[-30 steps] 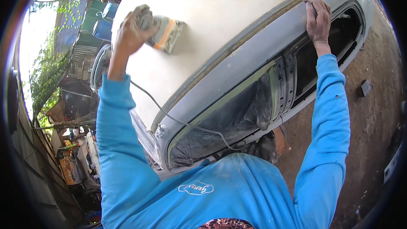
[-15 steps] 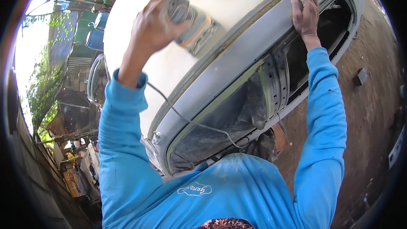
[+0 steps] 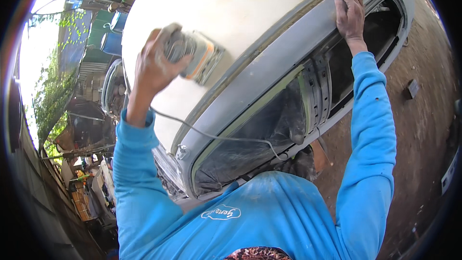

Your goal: Sanding the roof of a car using an electric orbital sander.

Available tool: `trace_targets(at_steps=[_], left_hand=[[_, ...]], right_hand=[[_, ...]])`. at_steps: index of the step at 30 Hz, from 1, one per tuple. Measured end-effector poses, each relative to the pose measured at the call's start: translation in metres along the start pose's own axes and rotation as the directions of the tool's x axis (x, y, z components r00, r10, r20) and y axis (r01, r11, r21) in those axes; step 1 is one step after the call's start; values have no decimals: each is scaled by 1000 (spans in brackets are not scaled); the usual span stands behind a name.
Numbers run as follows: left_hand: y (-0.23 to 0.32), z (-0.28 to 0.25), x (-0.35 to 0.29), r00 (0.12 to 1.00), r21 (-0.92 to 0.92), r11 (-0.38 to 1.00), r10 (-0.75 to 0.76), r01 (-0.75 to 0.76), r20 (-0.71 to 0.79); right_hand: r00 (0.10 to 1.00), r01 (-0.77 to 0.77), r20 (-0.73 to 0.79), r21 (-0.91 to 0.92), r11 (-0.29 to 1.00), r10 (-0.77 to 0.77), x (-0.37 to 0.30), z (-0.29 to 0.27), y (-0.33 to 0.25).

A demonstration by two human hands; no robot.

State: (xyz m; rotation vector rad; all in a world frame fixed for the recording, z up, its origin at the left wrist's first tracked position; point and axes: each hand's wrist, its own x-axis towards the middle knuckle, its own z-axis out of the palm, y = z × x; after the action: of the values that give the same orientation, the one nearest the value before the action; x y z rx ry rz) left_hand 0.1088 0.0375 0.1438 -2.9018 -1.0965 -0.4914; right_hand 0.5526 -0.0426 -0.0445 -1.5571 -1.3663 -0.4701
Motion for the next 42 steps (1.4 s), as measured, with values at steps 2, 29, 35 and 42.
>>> trace_targets(at_steps=[2, 29, 35, 42], left_hand=[[-3, -17, -41, 996, -8, 996, -85, 86, 33], [28, 21, 45, 989, 27, 989, 144, -145, 26], [-14, -32, -93, 996, -27, 996, -82, 83, 39], [-15, -43, -112, 989, -11, 989, -145, 145, 42]], right_hand=[[1000, -22, 4, -2, 1000, 22, 0, 1, 1], [999, 31, 20, -15, 999, -31, -1, -2, 4], [1000, 31, 0, -43, 999, -31, -1, 4, 10], [1000, -11, -2, -37, 999, 11, -2, 6, 12]])
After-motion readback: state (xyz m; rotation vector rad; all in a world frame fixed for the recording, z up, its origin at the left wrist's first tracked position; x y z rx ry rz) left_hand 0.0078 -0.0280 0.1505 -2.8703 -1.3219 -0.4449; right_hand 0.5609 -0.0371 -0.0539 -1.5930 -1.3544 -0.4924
